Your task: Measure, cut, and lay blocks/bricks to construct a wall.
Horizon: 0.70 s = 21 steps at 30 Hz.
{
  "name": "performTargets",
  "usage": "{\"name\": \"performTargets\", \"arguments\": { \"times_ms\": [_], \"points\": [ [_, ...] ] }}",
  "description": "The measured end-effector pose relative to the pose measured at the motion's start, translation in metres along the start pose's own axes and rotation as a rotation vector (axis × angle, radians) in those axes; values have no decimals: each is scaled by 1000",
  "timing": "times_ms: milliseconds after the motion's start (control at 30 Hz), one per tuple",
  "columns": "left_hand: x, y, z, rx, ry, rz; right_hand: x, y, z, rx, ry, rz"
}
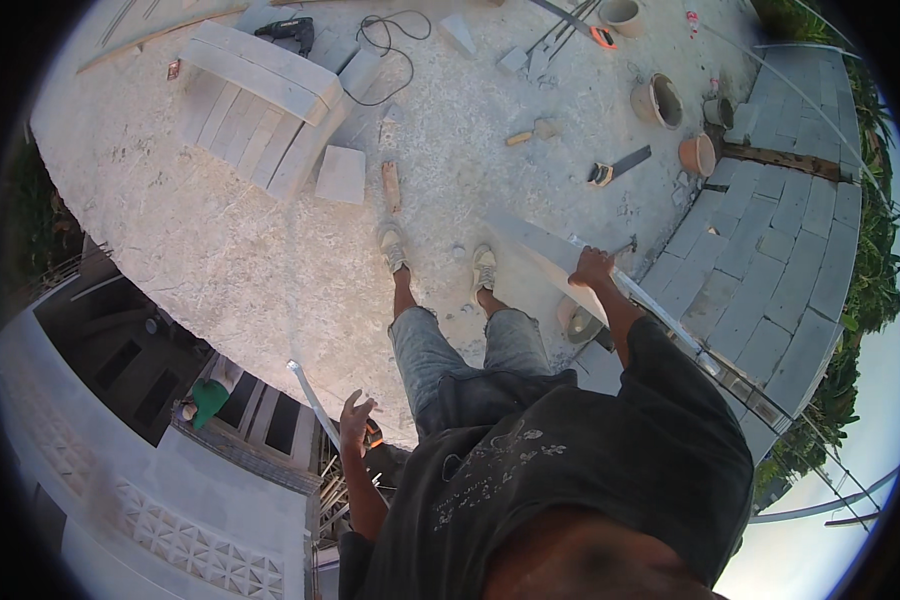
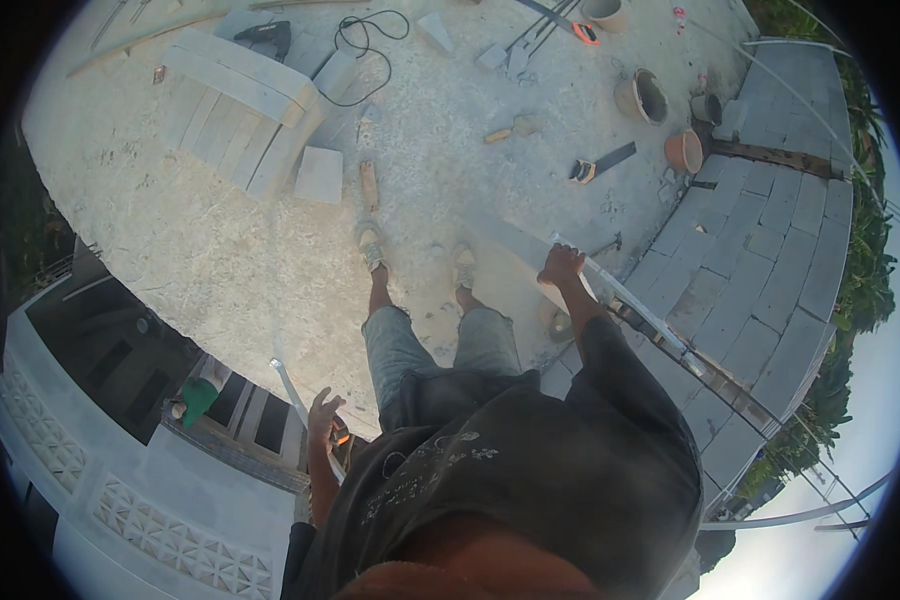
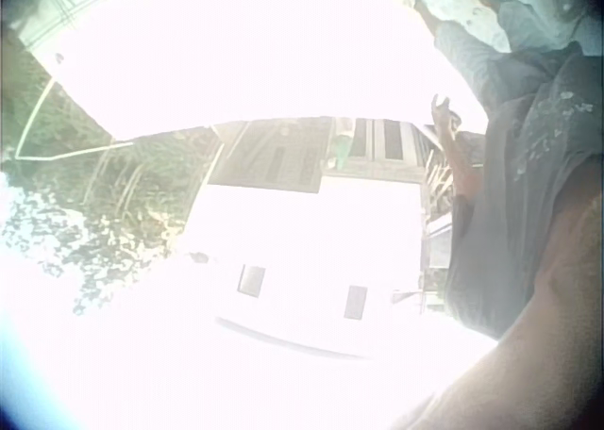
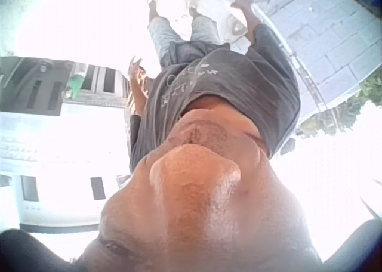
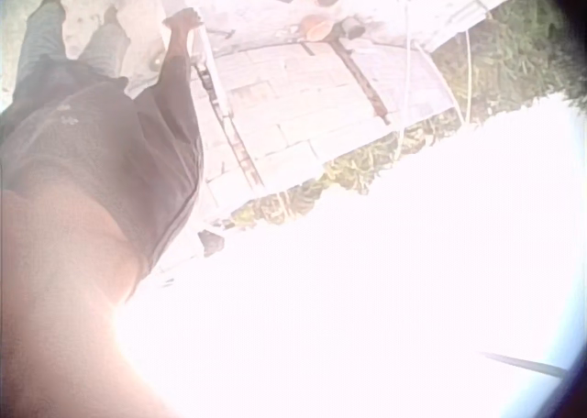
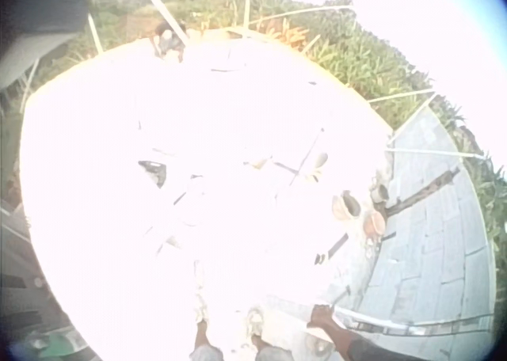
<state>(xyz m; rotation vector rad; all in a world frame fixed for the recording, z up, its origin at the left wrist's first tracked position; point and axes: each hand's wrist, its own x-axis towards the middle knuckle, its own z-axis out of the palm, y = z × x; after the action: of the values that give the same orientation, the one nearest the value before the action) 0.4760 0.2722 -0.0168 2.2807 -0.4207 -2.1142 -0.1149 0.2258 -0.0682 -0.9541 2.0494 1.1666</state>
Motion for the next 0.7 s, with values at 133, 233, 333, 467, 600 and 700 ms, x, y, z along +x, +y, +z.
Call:
{"name": "performTargets", "arguments": {
  "times_ms": [133, 233, 333, 467, 600, 700],
  "points": [
    [1, -13, 17, 45, 18, -19, 23, -28, 2, 106, -2, -59],
    [-9, -22, 47, 174, -74, -99, 32, -52, -2, 194, 77, -177],
    [-23, -22, 75, 224, -145, -148, 55, -70, -16, 270, 92, -262],
    [-18, 0, 66, 335, -151, -178, 96, -96, -31, 304, 93, -318],
    [-12, 47, 50, 274, -79, -125, 130, -81, -46, 289, -8, -304],
    [-4, 70, 46, 357, -2, -77, 169, -65, -46, 274, -14, -351]
  ]
}}
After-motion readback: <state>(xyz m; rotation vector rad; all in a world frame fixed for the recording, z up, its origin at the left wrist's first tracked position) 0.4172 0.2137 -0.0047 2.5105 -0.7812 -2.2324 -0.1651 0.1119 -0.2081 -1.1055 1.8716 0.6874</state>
